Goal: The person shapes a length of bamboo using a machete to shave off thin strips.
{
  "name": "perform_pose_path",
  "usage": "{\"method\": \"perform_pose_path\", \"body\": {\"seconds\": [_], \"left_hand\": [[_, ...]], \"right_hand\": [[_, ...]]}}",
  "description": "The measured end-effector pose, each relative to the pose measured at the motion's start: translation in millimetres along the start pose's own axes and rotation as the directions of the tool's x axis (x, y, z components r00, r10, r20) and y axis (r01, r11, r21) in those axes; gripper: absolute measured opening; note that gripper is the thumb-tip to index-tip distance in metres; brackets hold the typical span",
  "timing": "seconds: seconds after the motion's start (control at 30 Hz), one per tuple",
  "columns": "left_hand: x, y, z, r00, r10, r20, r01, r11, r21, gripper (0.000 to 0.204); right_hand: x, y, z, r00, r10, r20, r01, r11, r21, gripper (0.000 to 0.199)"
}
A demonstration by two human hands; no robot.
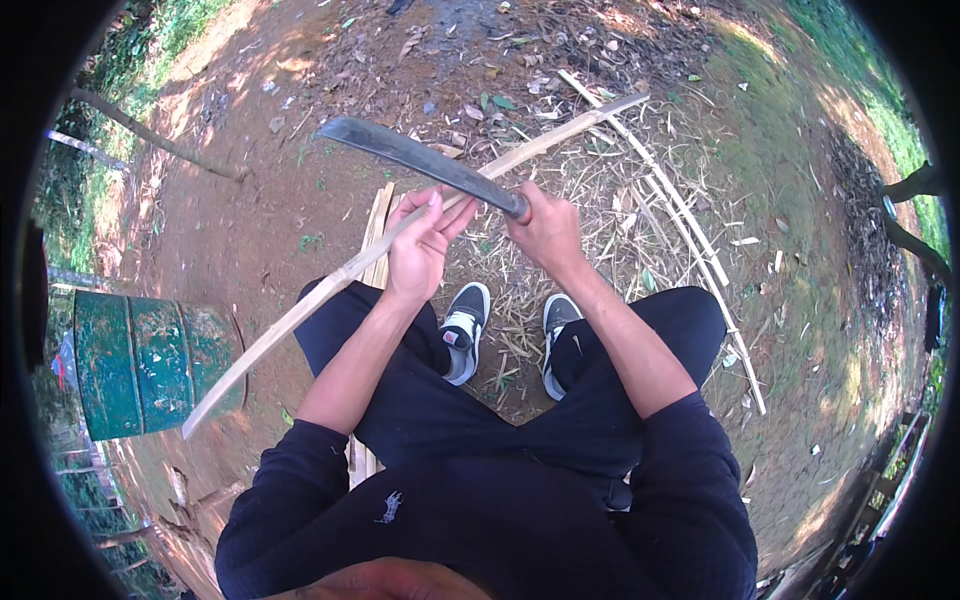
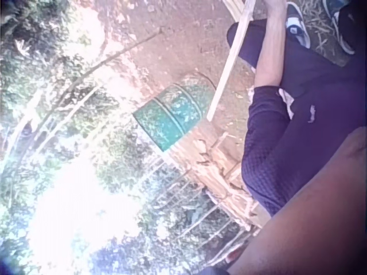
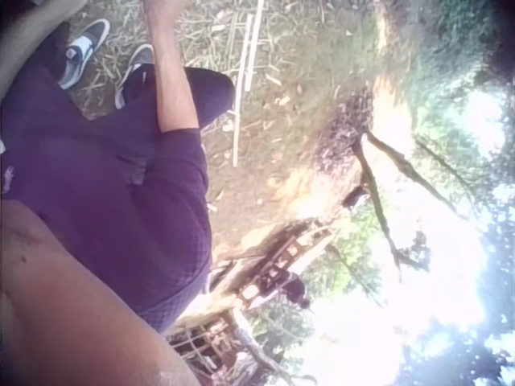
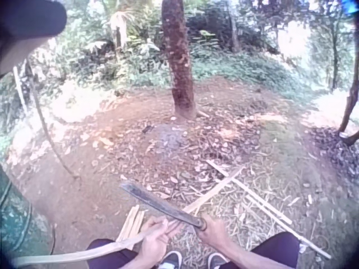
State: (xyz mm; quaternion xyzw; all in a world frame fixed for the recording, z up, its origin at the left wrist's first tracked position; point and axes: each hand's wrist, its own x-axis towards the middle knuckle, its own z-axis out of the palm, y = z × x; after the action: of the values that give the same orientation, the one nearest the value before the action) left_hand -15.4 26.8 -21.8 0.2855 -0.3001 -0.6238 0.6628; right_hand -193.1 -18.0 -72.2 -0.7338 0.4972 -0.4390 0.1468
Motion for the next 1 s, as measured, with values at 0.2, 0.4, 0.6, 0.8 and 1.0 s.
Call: {"method": "perform_pose_path", "body": {"seconds": [0.2, 0.4, 0.6, 0.8, 1.0], "left_hand": [[12, -12, -1, 0.994, -0.011, -0.109, 0.013, 1.000, 0.025, 0.019], [7, -3, -8, 0.997, -0.038, -0.064, 0.034, 0.998, -0.058, 0.026], [16, -11, -1, 0.994, 0.010, -0.111, -0.017, 0.998, -0.062, 0.028], [18, -7, -5, 0.994, -0.087, -0.069, 0.073, 0.981, -0.182, 0.029], [17, -9, -9, 0.992, -0.050, -0.118, 0.032, 0.988, -0.152, 0.030]], "right_hand": [[0, 30, 12, 1.000, -0.002, 0.000, 0.002, 0.978, -0.208, 0.018], [-4, 8, 6, 0.995, -0.103, -0.013, 0.101, 0.988, -0.113, 0.015], [-1, 36, 7, 1.000, 0.002, -0.020, -0.006, 0.971, -0.241, 0.016], [5, 54, 0, 0.984, -0.149, -0.094, 0.128, 0.972, -0.195, 0.019], [-2, 35, 6, 1.000, -0.022, 0.019, 0.026, 0.955, -0.295, 0.016]]}}
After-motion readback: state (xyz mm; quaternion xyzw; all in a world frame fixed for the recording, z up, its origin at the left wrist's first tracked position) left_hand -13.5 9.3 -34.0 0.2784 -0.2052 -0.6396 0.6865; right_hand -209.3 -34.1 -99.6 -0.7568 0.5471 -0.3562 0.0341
